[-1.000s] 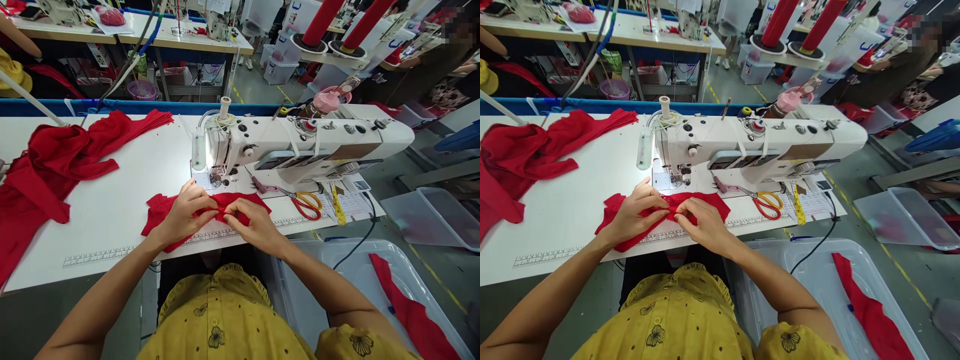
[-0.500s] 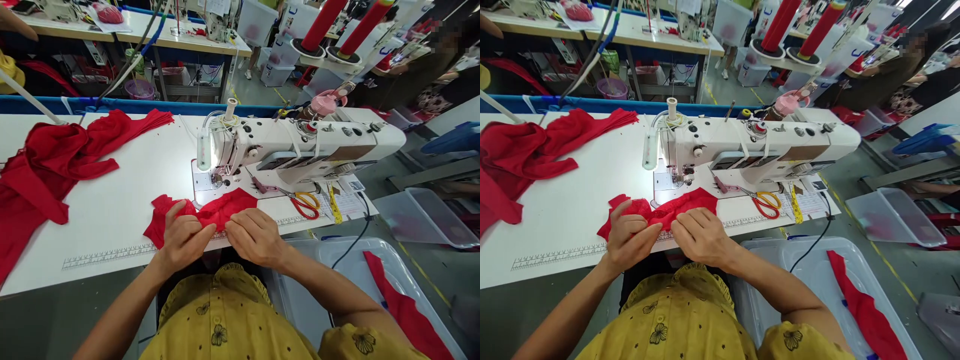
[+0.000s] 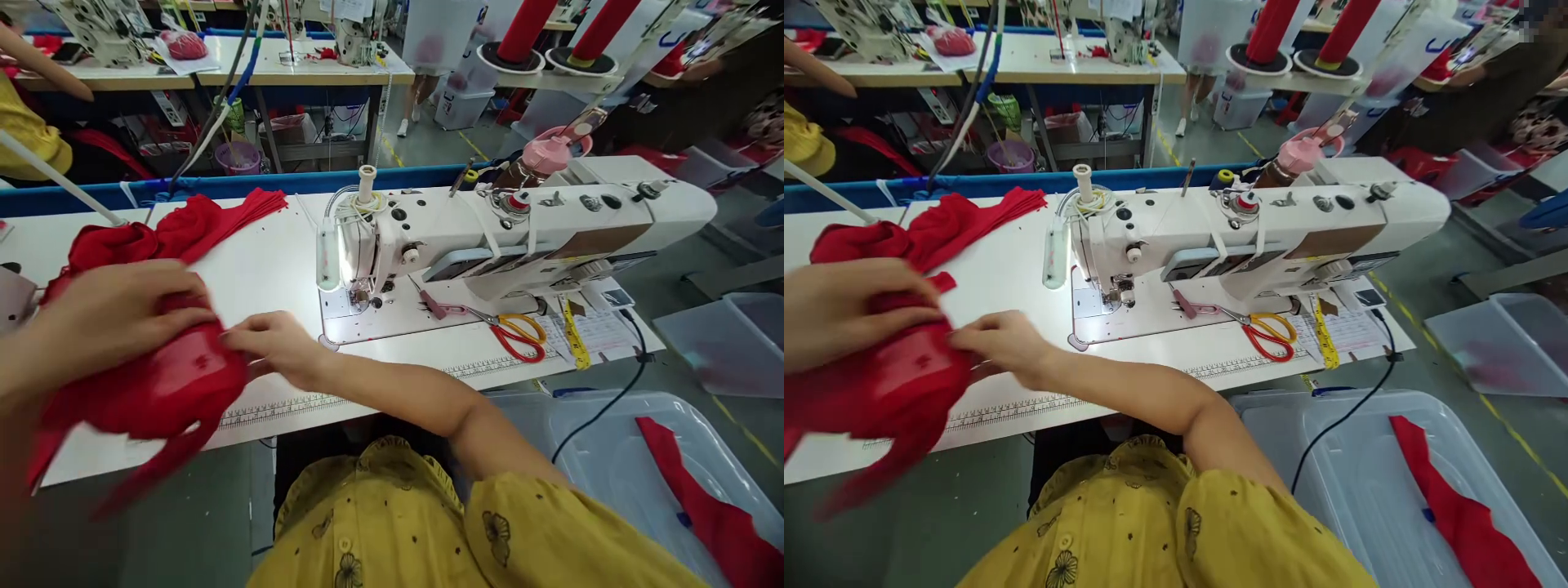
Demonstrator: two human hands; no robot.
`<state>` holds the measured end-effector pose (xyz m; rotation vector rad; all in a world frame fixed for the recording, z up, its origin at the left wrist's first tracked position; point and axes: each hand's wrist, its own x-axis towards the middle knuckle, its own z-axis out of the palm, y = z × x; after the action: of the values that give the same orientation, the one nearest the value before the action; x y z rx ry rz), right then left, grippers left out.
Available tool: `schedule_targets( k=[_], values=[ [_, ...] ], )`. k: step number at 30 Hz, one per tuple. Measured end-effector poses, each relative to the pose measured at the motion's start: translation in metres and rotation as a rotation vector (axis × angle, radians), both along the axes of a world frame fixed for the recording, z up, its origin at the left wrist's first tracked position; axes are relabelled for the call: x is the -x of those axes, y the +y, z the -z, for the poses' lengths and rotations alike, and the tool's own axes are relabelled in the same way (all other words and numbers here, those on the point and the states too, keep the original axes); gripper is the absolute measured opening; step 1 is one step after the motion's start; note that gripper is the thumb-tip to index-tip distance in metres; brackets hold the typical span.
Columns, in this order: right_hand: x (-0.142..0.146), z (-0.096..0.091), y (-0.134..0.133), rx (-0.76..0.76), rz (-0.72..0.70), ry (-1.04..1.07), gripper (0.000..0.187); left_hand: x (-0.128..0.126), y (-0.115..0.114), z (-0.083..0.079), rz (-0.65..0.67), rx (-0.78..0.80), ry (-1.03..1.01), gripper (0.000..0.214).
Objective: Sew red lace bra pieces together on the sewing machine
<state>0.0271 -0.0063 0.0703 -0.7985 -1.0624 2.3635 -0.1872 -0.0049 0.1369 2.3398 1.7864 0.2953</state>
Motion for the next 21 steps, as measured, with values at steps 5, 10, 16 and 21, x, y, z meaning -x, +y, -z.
schedule_targets(
  k=[5, 10, 16, 21],
  values=[
    [-0.092, 0.038, 0.016, -0.113, 0.057, -0.55, 0.018, -0.119, 0.072, 0.075, 0.317, 0.402, -0.041, 0.024],
    [-0.145, 0.06, 0.006, -0.852, 0.05, -0.927, 0.014, -0.161, 0.085, 0.126, 0.349, 0.46, -0.064, 0.022],
    [-0.162, 0.077, 0.01, -1.837, 0.055, -0.915, 0.021, -0.154, 0.086, 0.128, 0.263, 0.363, -0.063, 0.031],
    [-0.166, 0.083, 0.019, -1.918, 0.086, -0.847, 0.019, -0.154, 0.073, 0.13, 0.229, 0.115, -0.11, 0.035]
  ],
)
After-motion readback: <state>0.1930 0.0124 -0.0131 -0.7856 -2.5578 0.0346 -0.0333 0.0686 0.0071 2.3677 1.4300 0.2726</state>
